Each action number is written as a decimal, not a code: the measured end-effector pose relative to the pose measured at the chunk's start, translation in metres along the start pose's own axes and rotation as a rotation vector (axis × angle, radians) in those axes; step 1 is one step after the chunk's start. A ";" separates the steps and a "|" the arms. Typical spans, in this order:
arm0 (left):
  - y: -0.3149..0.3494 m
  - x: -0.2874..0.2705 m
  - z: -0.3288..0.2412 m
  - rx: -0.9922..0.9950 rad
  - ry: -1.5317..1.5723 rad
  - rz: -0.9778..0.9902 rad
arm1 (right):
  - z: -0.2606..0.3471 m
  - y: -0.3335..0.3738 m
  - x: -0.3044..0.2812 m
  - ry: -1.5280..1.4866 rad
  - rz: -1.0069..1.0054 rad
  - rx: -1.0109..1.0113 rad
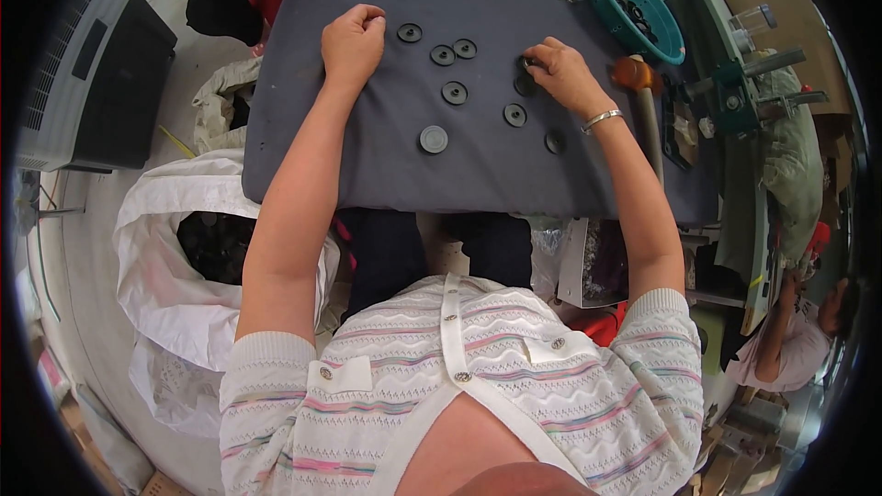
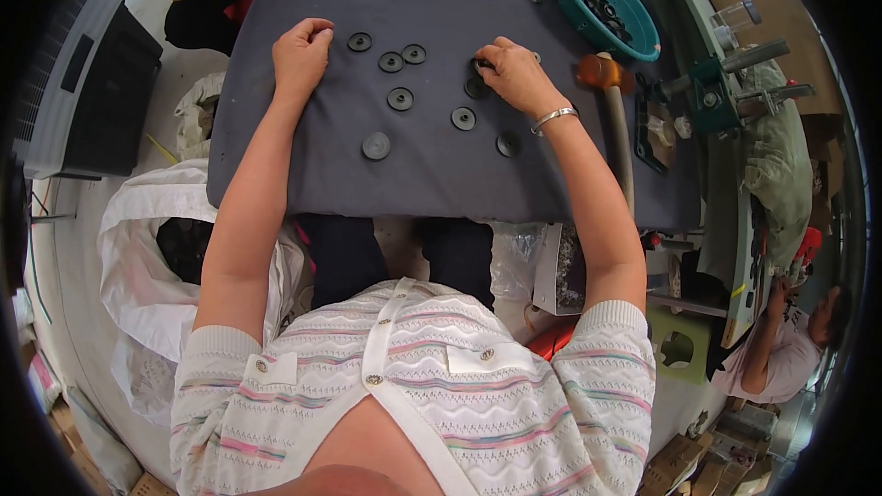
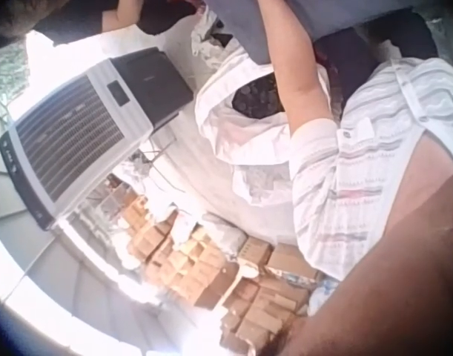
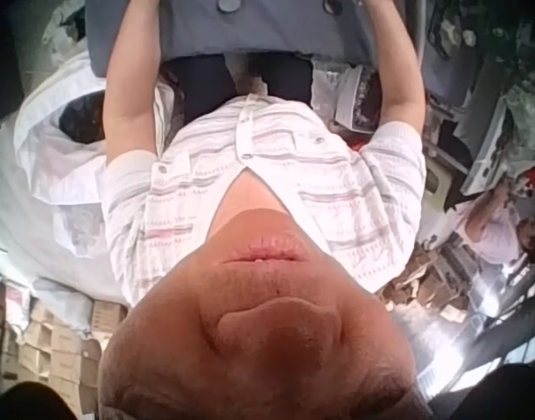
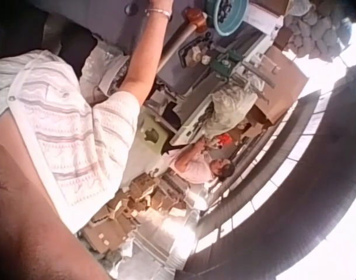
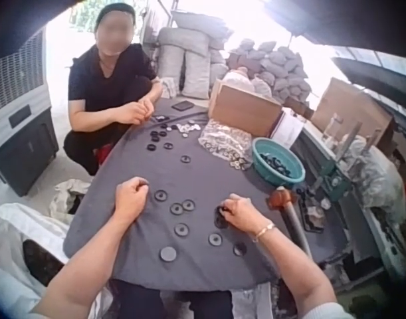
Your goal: The person assembles circular mechanical components by inserting metal inserts into rubber rings and then securing them into black casings with a rubber mallet.
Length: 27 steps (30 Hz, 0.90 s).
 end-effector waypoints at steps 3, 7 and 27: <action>0.000 0.000 0.001 0.009 -0.001 0.001 | 0.000 -0.001 0.001 0.008 -0.003 -0.010; 0.000 0.000 0.003 0.001 0.004 -0.001 | -0.002 -0.005 0.002 0.065 0.001 -0.044; -0.001 0.000 0.001 0.029 -0.004 0.023 | -0.050 0.003 -0.035 0.361 -0.045 0.203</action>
Point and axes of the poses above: each hand's wrist, its own y-axis away from the middle knuckle, its own x-axis out of the palm, z = x × y, the point moved 2 cm from there along -y, towards the middle knuckle, and after that the axes turned 3 degrees about x, right-handed, at the moved point
